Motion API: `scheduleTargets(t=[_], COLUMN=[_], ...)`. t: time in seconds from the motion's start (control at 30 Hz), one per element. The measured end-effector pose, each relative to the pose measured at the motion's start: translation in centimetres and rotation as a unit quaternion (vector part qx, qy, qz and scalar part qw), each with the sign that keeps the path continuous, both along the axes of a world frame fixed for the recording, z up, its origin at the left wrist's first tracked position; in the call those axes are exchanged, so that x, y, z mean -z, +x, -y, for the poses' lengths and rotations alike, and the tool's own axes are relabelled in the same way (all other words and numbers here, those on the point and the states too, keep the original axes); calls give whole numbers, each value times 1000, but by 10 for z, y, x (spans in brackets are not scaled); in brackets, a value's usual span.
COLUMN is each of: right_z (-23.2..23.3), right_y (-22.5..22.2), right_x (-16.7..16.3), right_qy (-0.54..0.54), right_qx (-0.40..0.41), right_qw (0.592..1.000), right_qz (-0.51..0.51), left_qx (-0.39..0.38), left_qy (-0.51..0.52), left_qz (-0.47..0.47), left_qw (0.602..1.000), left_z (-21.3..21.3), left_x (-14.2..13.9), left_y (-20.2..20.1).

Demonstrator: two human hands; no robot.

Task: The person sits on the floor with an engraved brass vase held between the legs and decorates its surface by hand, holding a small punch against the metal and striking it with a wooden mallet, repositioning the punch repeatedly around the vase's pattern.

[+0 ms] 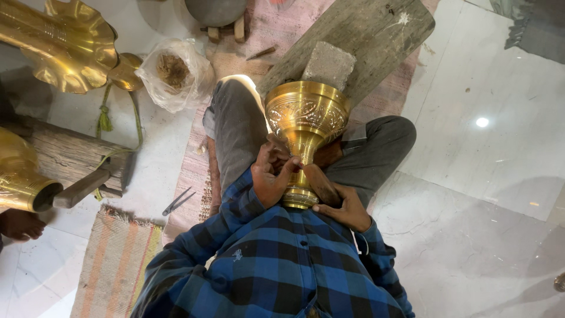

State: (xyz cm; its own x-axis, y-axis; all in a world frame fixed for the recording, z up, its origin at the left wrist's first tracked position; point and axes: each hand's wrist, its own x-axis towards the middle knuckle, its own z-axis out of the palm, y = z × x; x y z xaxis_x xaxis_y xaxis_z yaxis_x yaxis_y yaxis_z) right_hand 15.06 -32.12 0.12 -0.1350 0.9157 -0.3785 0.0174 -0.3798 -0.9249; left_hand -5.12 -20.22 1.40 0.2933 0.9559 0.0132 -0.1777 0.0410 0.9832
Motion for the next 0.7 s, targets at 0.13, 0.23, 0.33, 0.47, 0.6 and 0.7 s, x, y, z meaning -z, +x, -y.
scheduleTargets(t=[0.13,0.23,0.33,0.47,0.6,0.7], right_z=[-4,-5,-6,-12,-27,-30], right_y=[1,-3,-9,-13,-17,-21], right_x=[2,-1,-9,-30,-55,-69], right_qy=[2,7,19,82,145,194], right_qx=[-4,15,44,82,85,67], right_qw=[1000,999,998,991,961,941], right_qz=[-15,-38,-34,64,218,269], left_qx=[-12,-19,-44,-72,-86,-101], left_qy=[-18,-48,-62,-55,-80,-89], left_qz=[13,33,42,79,120,92], left_qw=[1000,998,996,993,986,987], left_z=[0,-4,-8,-6,-2,4], left_x=[-1,-4,-7,-4,7,16], left_y=[2,2,2,1,0,-4])
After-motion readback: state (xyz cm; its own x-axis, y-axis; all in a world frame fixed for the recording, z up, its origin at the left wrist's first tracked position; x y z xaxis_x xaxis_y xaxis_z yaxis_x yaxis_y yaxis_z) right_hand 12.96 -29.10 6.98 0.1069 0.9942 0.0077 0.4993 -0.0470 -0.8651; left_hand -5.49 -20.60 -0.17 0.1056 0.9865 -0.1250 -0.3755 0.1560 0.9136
